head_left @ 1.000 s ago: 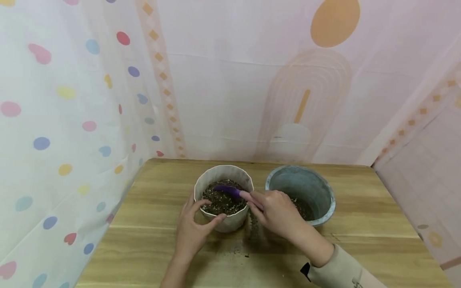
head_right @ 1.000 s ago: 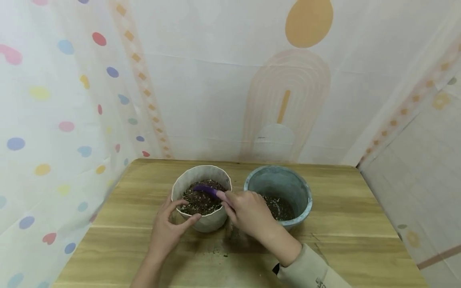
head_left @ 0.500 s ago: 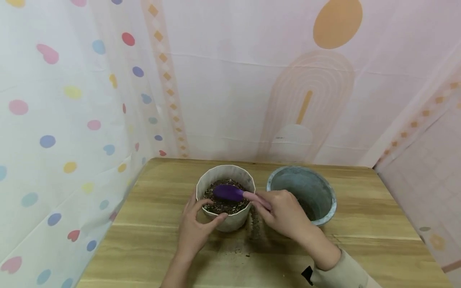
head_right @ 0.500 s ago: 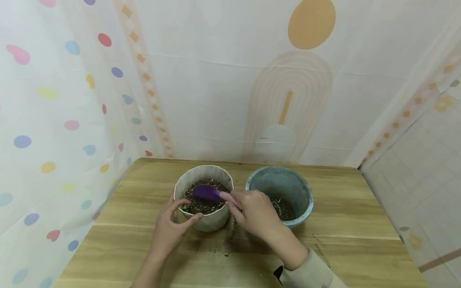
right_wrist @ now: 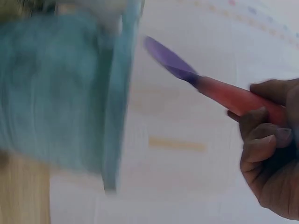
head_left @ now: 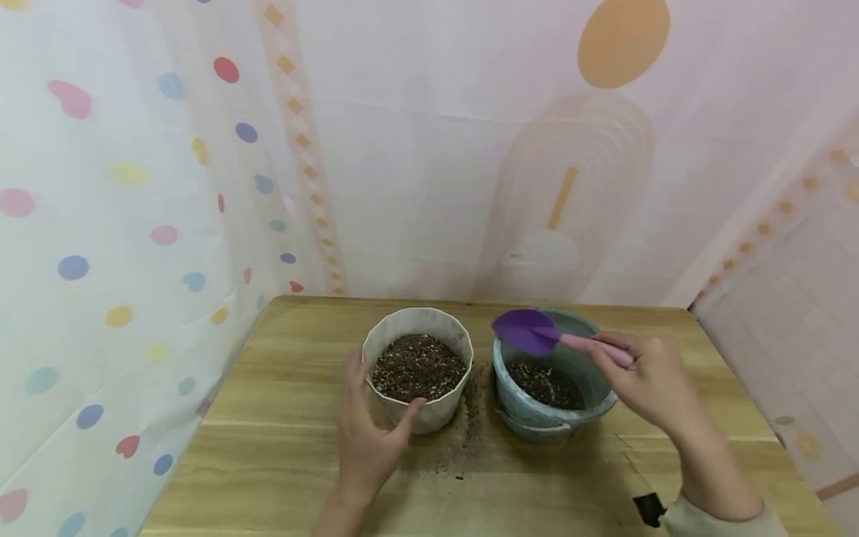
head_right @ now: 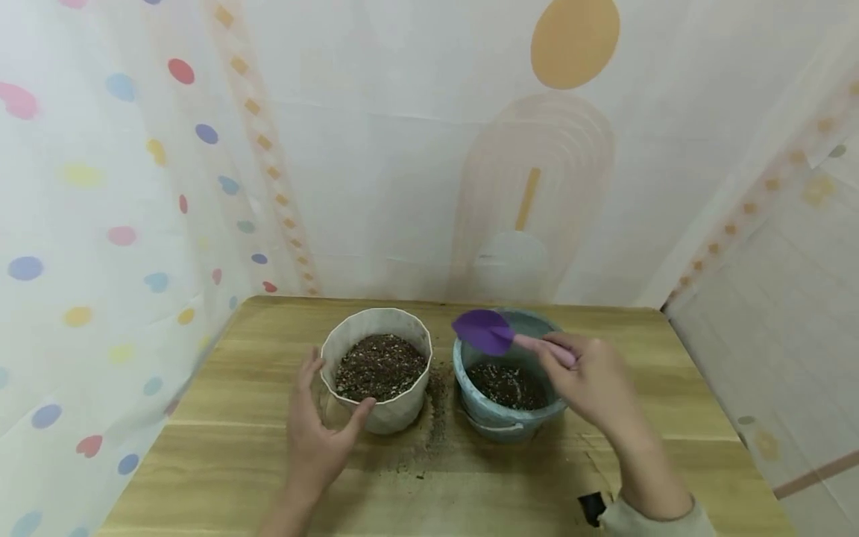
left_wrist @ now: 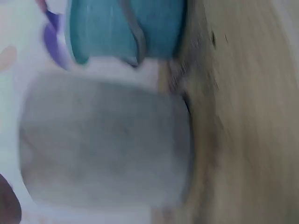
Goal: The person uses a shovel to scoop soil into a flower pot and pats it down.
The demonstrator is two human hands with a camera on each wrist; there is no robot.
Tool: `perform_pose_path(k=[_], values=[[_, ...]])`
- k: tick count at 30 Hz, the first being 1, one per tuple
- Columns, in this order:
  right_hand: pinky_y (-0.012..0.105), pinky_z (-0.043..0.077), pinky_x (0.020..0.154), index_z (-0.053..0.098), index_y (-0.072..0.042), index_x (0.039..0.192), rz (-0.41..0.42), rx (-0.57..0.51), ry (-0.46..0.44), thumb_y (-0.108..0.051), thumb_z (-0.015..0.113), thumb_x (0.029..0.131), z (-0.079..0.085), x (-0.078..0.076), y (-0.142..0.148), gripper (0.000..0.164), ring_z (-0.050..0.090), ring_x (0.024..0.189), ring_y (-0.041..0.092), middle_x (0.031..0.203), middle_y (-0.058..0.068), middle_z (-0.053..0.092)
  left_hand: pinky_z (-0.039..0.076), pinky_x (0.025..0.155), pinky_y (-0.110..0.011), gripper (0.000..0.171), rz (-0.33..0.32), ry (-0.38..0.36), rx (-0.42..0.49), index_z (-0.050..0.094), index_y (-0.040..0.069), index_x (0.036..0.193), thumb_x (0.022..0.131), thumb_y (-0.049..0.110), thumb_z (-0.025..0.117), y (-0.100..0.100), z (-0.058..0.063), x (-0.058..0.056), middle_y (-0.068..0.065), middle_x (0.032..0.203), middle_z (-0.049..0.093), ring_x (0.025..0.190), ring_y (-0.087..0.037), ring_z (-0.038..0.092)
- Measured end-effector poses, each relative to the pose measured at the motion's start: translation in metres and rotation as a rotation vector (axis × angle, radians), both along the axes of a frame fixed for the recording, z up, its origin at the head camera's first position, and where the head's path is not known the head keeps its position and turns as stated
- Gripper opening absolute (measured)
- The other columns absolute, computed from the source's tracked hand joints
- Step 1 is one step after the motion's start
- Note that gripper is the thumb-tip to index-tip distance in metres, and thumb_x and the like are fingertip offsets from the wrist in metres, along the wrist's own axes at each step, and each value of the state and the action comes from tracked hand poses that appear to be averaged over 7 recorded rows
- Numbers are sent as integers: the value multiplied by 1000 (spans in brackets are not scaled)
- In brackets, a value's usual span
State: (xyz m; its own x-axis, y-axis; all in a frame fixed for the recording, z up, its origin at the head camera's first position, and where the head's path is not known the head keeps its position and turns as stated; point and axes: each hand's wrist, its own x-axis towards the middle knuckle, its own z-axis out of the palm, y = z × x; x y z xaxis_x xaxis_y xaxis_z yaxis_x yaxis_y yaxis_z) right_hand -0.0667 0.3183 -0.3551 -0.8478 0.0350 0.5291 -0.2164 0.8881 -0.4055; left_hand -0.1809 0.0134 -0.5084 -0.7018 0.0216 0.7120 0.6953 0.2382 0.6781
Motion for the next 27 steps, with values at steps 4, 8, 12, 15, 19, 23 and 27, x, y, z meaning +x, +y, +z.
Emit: perform_pose_path(k=[4, 8, 12, 15, 19, 23, 27], values=[[23, 40, 44, 79, -2, 105, -62, 111, -153, -10, 68, 97, 11, 4, 18, 16, 42, 46, 0, 95, 15, 77, 39, 114, -39, 55, -183, 287, 55, 58, -7, 125, 94, 37, 71, 28, 19, 17, -23, 142, 54, 129, -39, 54], [30, 43, 50, 77, -1, 89, -157, 278, -317, -13, 68, 96, 9, -8, 20, 17, 53, 52, 9, 76, 8, 74, 42, 111, -44, 48, -390, 182, -89, 59, 1, 130, 95, 32, 70, 62, 31, 35, -20, 151, 46, 135, -36, 50], [40, 47, 46, 72, -7, 75, -233, 474, -377, -14, 72, 93, -15, -27, 17, 19, 56, 50, 22, 62, 4, 63, 44, 109, -52, 63, -401, -79, -386, 55, 11, 144, 94, 47, 69, 94, 32, 39, -22, 164, 23, 143, -38, 39], [45, 50, 46, 72, -8, 76, -235, 592, -346, -14, 74, 93, -32, -38, 17, 19, 60, 54, 29, 63, 8, 61, 47, 104, -52, 63, -332, -160, -537, 65, 15, 134, 90, 59, 69, 112, 30, 34, -21, 166, 14, 142, -39, 40], [43, 51, 46, 65, -9, 69, -161, 718, -338, -14, 75, 92, -39, -38, 19, 26, 58, 53, 29, 59, 9, 57, 49, 102, -51, 52, -294, -207, -532, 73, 17, 110, 83, 62, 74, 124, 22, 31, -19, 167, 13, 139, -39, 44], [36, 46, 45, 55, -13, 62, -34, 757, -458, -14, 74, 91, -20, -34, 21, 35, 51, 49, 19, 55, 2, 50, 48, 102, -52, 50, -287, -212, -485, 72, 19, 105, 80, 62, 76, 127, 18, 30, -22, 166, 16, 140, -40, 43], [27, 36, 46, 63, -14, 64, 130, 506, -711, -17, 70, 94, -1, -38, 28, 31, 39, 47, 7, 55, -9, 48, 47, 104, -48, 50, -263, -184, -476, 72, 19, 105, 79, 62, 77, 126, 18, 30, -22, 164, 21, 138, -39, 46]])
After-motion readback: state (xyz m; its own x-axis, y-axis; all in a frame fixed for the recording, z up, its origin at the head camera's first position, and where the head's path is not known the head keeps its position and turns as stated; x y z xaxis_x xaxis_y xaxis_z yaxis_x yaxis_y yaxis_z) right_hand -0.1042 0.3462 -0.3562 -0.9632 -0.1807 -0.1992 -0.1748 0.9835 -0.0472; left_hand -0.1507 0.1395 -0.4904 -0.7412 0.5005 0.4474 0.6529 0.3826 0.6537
